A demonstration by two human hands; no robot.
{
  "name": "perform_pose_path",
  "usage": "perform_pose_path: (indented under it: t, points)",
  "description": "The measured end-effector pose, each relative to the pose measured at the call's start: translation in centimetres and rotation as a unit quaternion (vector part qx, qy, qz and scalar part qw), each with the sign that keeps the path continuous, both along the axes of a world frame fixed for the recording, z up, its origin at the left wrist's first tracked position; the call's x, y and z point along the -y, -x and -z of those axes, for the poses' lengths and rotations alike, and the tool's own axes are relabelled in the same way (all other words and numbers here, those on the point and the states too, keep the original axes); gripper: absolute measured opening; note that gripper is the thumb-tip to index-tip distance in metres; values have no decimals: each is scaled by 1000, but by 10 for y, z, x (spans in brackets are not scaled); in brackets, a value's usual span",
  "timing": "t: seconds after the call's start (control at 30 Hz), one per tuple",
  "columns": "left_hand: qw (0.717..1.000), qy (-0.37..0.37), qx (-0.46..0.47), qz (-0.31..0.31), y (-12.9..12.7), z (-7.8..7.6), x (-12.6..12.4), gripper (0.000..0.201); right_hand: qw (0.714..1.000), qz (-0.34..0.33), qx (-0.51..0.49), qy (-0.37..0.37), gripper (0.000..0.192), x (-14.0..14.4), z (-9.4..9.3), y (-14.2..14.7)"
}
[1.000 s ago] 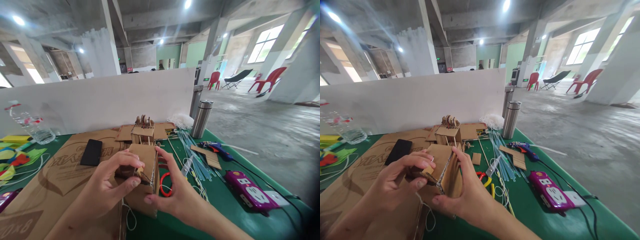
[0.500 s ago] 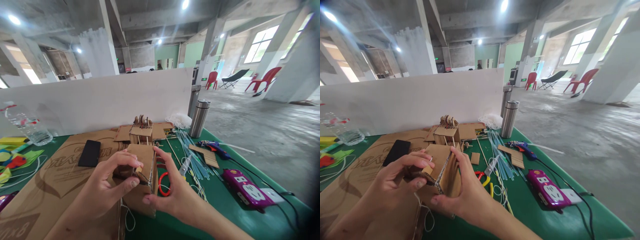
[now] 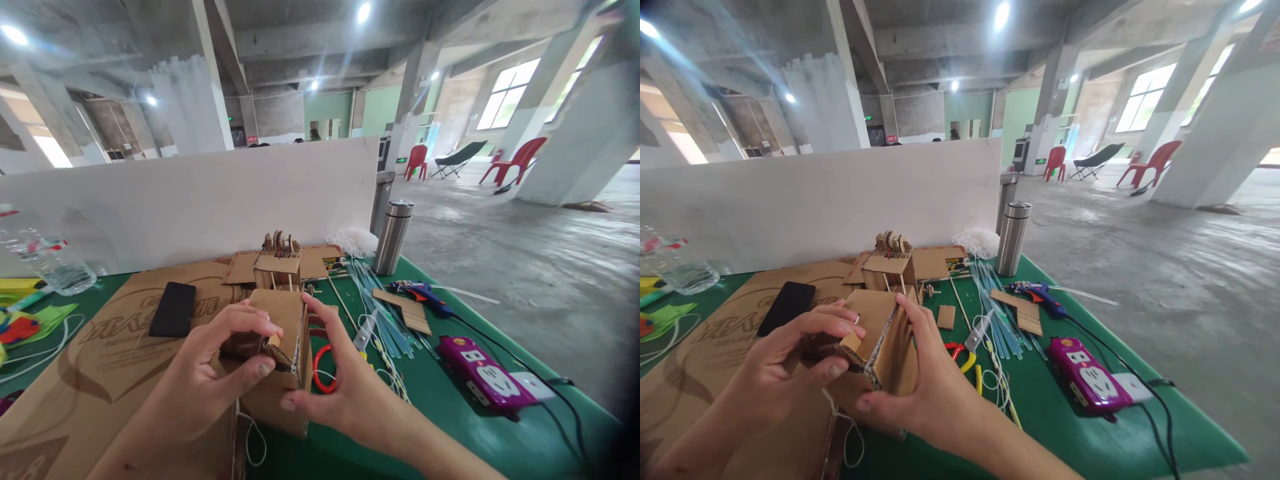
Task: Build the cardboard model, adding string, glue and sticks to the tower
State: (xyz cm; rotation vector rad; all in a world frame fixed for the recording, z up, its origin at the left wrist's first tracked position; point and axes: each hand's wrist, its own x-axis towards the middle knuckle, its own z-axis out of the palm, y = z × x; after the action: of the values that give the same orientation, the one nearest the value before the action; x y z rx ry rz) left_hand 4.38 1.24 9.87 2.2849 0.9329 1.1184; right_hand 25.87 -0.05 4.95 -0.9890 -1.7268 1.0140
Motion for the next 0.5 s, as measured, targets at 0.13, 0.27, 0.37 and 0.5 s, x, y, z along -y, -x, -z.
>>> perform_pose_path:
  t: [0.13, 0.27, 0.37, 0.5]
  points:
    - [1000, 9, -7, 0, 0, 2, -1, 24, 1000, -9, -2, 7, 108, 2, 3, -2]
    - [1000, 1, -7, 9, 1, 4, -2, 24, 997, 7, 46, -54, 93, -1, 11, -22]
    - [1000, 10, -2, 9, 1, 6, -3, 23, 975, 133, 153, -91, 55, -20, 25, -59]
    - [1000, 21, 5, 14, 1, 6, -2, 22, 853, 350, 380, -72, 48, -54, 54, -131]
